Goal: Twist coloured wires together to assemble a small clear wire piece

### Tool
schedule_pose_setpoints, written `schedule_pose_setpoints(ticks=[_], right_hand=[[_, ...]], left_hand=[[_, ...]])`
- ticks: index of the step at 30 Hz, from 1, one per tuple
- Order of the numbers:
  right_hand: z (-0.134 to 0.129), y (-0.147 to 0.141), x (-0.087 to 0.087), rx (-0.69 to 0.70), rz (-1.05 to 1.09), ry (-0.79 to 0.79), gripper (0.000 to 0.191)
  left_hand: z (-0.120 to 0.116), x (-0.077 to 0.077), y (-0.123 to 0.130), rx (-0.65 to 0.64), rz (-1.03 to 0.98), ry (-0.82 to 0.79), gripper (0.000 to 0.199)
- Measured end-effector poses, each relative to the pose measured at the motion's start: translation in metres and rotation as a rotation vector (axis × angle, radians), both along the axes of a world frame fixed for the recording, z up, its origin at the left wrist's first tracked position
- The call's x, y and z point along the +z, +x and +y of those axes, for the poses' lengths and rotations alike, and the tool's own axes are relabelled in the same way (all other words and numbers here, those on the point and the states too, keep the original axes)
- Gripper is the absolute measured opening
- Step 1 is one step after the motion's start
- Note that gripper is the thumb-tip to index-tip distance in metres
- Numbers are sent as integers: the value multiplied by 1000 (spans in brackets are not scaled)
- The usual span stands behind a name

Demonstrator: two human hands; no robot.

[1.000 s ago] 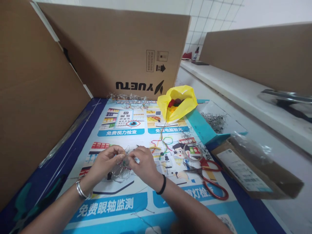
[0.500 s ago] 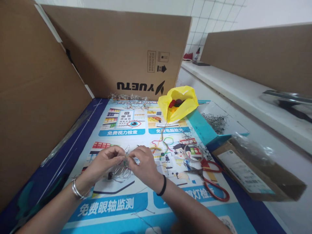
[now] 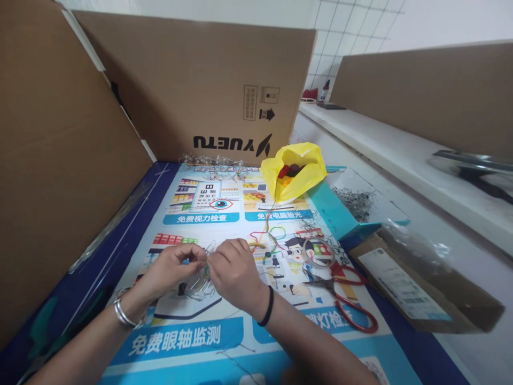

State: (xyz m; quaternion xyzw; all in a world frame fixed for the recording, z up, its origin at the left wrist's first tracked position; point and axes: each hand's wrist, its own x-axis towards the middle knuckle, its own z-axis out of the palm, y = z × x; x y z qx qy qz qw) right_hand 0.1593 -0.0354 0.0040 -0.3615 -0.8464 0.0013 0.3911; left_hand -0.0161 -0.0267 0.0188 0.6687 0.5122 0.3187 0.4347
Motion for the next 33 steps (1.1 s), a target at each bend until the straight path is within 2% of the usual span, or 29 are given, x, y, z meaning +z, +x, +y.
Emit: schedule_pose_setpoints(ticks=[4,7,11,16,24,33], right_hand=[[-1,0,3,18,-89,78,10],[-1,-1,4,35,-80,93,10],[2,-1,3,61,35,19,10],[9,4,1,61,234,-121,10],[11,2,-8,117,217,-150,9],[9,-3,-5,88,231,-188,11]], left_hand=[[-1,-1,1,-12,-10,5,4],[-1,-3,1,-39,-17,19,5],[0,-8,1,-53,-68,-8,5],[2,-16,-5,-84,-235,-91,10],[3,-20,-8,-116,-293,-131,13],[2,-17,-6,-106,-300,-154,14]])
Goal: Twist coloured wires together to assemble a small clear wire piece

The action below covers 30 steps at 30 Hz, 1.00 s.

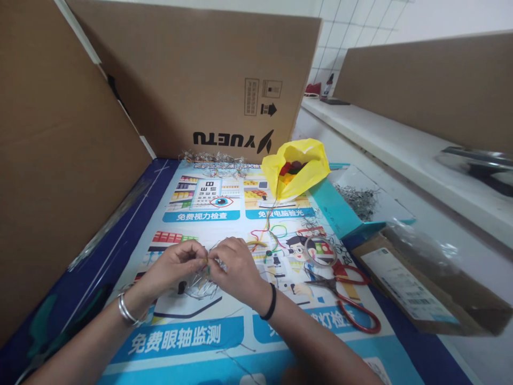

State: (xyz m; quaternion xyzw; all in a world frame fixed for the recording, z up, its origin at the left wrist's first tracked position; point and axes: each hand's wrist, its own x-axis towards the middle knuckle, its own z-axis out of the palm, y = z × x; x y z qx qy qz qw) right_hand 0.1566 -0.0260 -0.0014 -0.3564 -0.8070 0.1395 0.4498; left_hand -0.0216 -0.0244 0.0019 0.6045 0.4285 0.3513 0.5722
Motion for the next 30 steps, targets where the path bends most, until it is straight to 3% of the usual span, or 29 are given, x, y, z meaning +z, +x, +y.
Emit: schedule_pose_setpoints(ticks=[12,18,30], right_hand=[[3,7,13,139,82,-307,13],[6,7,9,140,58,-337,9],[8,11,6,184,73,-456,9]], left_hand=[[-1,4,-1,0,47,50,10],[-2,13,2,-4,100,66,10],[-1,9,-2,-44,164,104,7]])
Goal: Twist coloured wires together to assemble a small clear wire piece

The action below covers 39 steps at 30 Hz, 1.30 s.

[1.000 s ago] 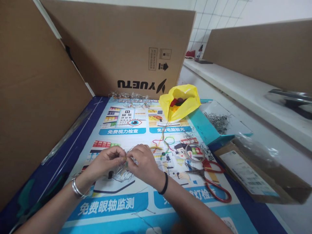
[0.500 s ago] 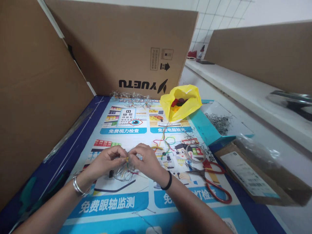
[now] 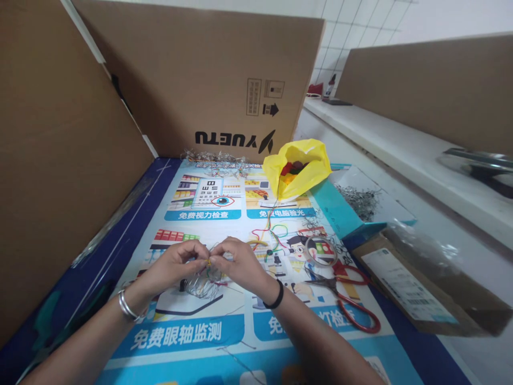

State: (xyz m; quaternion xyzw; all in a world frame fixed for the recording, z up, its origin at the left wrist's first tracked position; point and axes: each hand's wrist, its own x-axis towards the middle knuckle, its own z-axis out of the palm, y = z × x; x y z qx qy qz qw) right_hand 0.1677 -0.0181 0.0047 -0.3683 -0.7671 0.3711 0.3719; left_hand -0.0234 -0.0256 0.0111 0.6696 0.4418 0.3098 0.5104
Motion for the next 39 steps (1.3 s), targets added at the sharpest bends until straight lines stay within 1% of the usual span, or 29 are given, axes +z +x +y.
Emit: schedule_pose_setpoints(ticks=[4,8,14,22,33,39], right_hand=[[1,1,1,12,22,-47,4],[1,2,1,18,27,-89,5],[2,3,1,32,22,-113,6],[2,4,-1,47,68,-168,9],[2,3,-1,39,68,-207,5],[3,4,-3,61,75,-236,6]], left_hand=[[-1,4,0,-6,11,-6,7],[-1,6,0,-11,15,-15,7],[-1,6,0,-13,23,-19,6],[0,2,-1,-33,24,-20,4],[-1,5,0,-34,46,-14,4],[0,6,0,-45,60,-5,6]])
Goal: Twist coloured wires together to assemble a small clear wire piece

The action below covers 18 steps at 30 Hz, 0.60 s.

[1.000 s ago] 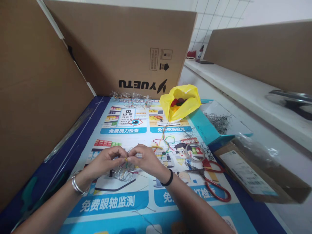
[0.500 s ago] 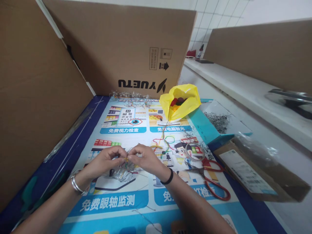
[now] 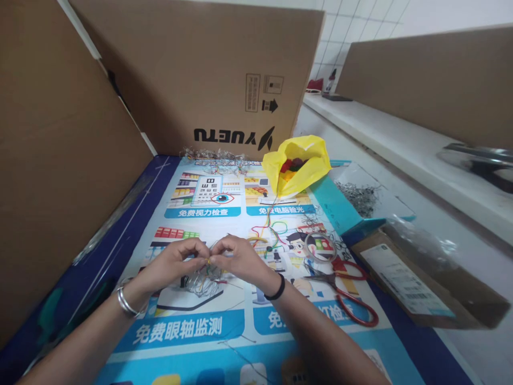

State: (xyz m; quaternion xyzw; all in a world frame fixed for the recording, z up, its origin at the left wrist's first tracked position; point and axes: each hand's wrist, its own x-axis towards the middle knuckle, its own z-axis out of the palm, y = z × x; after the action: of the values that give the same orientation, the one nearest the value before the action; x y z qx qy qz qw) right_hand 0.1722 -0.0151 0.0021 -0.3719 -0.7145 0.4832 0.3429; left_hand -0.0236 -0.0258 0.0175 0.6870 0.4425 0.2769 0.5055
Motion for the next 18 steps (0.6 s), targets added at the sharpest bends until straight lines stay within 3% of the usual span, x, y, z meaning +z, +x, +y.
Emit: schedule_pose_setpoints(ticks=[18], right_hand=[[-4,-4,9,-49,-207,232,10]], left_hand=[[-3,4,4,32,39,17,6]])
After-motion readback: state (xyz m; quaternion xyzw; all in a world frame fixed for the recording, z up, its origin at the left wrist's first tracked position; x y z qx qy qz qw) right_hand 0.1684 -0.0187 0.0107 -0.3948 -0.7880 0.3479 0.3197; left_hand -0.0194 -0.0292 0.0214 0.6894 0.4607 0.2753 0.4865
